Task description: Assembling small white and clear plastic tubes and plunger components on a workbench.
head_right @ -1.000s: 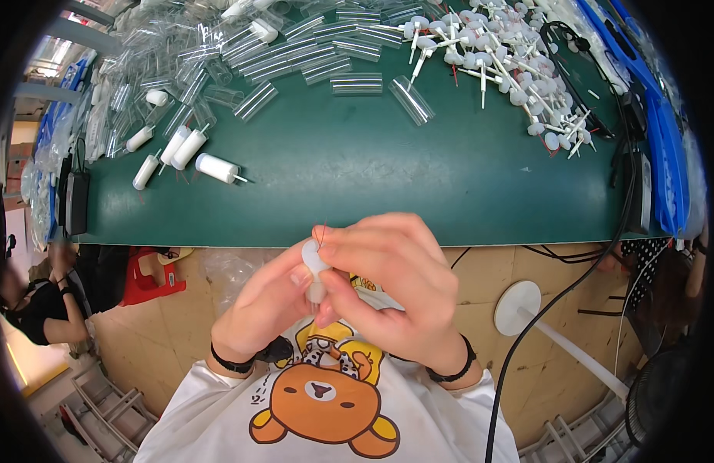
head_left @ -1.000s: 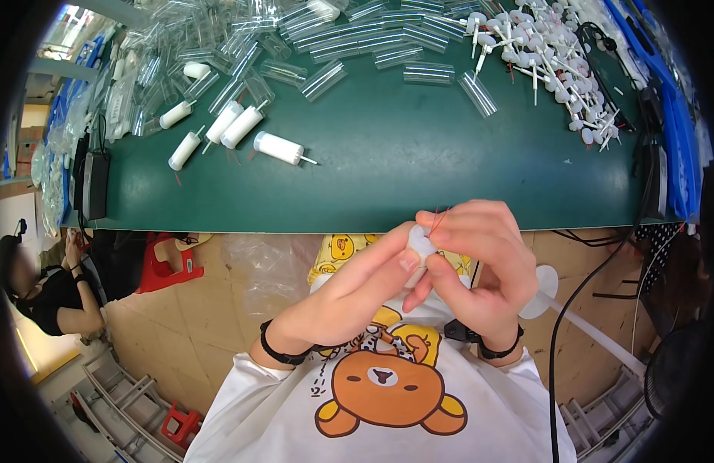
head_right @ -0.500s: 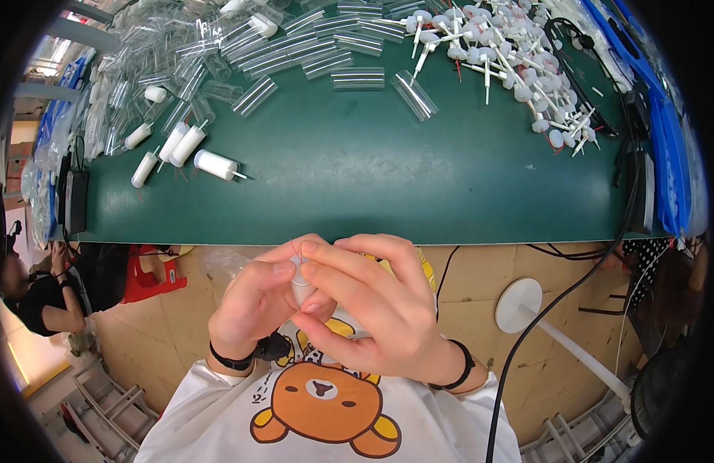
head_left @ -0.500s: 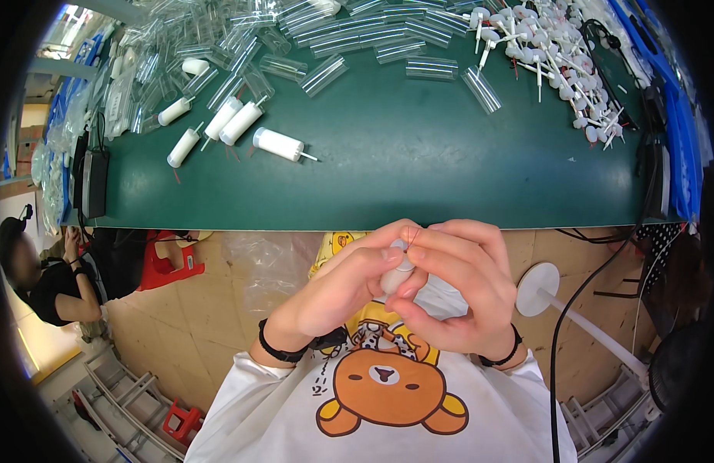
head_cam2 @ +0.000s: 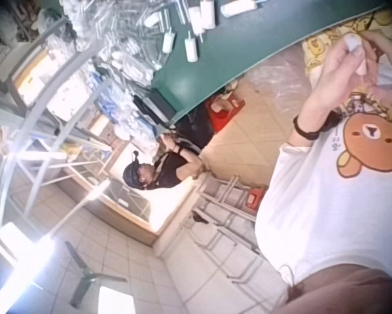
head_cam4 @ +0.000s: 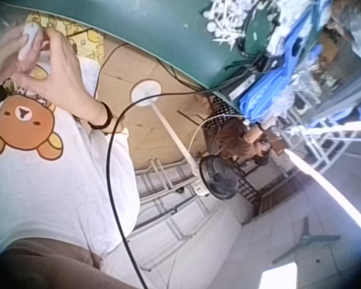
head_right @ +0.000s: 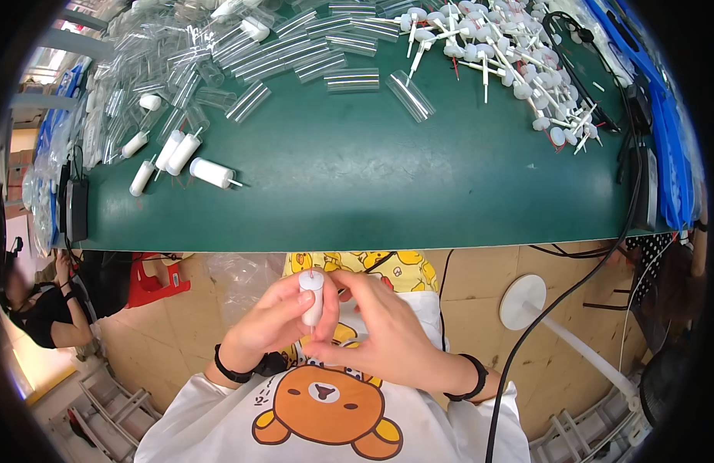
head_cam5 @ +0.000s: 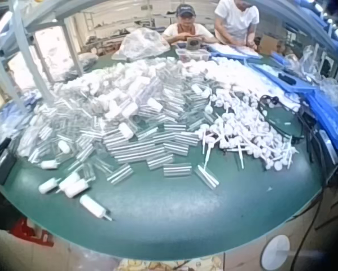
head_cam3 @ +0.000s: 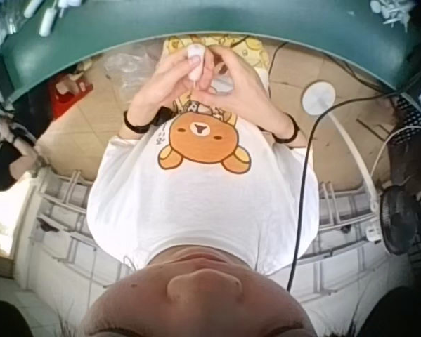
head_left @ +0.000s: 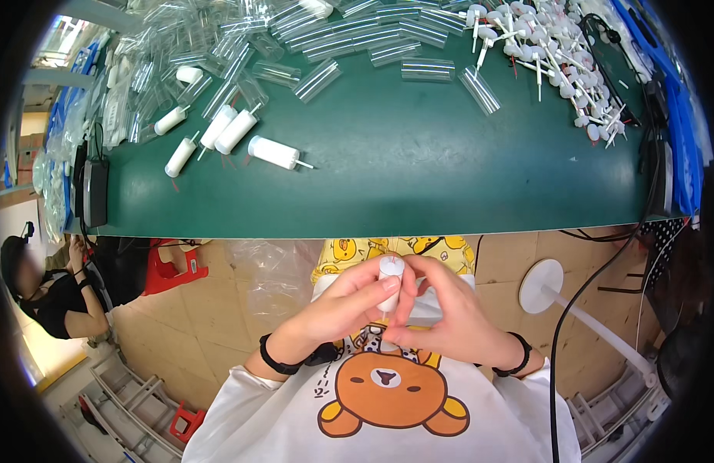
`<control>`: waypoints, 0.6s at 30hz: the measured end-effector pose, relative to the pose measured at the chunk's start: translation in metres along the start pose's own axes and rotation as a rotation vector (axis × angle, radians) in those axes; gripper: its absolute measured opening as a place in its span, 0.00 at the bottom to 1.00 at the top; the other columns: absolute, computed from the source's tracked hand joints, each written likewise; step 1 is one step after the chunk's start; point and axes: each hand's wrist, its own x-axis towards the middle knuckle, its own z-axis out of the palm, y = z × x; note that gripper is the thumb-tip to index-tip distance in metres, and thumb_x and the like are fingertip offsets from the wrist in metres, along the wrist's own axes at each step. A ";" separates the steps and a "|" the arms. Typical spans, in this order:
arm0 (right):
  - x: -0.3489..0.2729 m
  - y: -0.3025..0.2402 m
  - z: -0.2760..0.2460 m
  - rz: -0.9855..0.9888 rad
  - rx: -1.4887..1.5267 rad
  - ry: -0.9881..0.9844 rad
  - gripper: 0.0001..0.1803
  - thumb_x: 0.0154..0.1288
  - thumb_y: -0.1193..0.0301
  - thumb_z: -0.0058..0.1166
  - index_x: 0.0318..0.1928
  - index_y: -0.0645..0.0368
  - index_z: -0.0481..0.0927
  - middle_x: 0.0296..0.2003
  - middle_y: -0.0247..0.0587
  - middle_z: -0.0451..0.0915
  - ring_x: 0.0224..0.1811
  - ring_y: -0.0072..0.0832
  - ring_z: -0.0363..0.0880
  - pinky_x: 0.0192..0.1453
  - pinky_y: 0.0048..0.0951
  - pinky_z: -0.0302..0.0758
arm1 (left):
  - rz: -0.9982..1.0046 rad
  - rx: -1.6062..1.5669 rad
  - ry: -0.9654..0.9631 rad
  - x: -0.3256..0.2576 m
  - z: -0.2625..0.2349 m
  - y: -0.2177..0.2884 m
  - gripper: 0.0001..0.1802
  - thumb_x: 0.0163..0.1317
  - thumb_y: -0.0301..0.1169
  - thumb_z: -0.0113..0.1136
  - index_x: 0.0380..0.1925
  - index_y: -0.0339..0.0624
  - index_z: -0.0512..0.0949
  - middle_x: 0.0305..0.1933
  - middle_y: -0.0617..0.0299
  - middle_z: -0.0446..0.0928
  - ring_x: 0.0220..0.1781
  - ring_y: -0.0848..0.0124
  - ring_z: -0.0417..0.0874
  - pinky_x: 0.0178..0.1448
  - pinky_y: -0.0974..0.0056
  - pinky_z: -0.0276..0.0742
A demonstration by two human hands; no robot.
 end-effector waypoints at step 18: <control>0.018 0.021 0.047 0.124 0.833 0.095 0.27 0.61 0.75 0.55 0.57 0.60 0.58 0.49 0.38 0.67 0.55 0.21 0.65 0.57 0.28 0.65 | -0.001 -0.216 0.022 0.015 -0.016 -0.020 0.06 0.70 0.33 0.43 0.37 0.44 0.66 0.25 0.71 0.60 0.26 0.82 0.58 0.30 0.76 0.57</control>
